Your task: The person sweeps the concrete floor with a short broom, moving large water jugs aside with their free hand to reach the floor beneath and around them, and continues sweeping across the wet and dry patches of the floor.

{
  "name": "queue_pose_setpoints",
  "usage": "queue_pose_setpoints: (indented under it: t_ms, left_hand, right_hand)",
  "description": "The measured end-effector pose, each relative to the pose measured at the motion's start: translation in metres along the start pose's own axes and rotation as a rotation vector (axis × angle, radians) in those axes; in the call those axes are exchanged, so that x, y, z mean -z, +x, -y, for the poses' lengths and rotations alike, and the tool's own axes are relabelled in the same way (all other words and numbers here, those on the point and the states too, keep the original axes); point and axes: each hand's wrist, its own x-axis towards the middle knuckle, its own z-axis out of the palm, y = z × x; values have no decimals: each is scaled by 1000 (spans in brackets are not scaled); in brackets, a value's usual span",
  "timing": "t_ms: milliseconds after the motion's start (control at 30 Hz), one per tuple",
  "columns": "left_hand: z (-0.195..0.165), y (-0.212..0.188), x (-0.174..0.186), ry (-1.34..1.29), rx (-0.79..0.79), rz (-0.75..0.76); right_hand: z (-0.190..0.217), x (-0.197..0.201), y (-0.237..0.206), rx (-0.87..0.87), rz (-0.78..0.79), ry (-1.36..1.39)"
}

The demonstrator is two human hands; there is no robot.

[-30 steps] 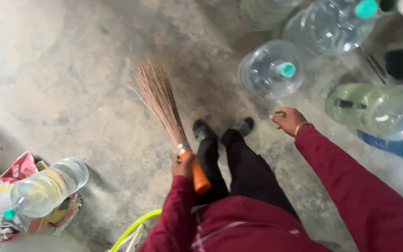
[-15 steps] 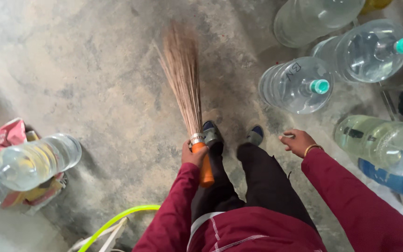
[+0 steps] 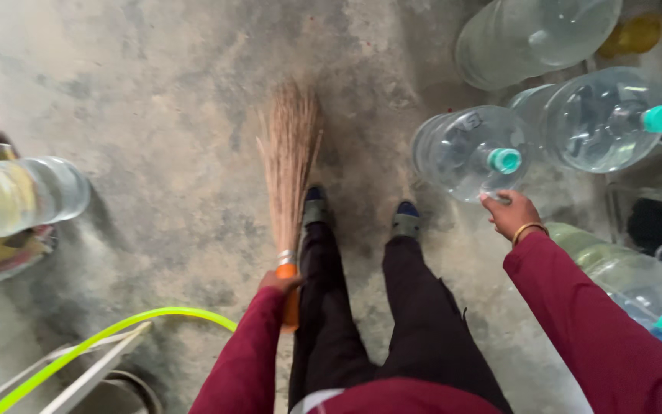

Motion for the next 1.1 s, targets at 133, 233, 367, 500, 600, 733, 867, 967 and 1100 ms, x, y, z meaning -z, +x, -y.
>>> queue_pose_setpoints:
  t_ms: [133,233,367,500,600,733,867,967,1100]
  left_hand:
    - [32,-15,-43,-379,-23,-154]
    - [49,-39,-78,-247,-95,-410]
    - [50,-49,-103,-295,21,-538]
    - [38,-22,-99,-595,172,-475]
    - [35,6,-96,-695,189,-416]
    - [40,22,-108,-825,209,-385]
    - [57,13,-131,-883,135,-409]
    - [70,13,-138,-965,121,-417]
    - [89,30,-141,-998,89,-408]
  right_hand:
    - [-4,23,45,-112,-117,72]
    - [-5,31,76,-193,-61,210]
    - [7,28,107,-228,75,272]
    - [22,11,143,-373,137,273]
    - [14,-3,168,-495,160,288]
    - [-15,-9,191,-445,134,339]
    - [-33,-13,194,-381,61,303]
    - [-42,-23,185,-361,108,280]
    - [-62,-51,148,-407,146,275]
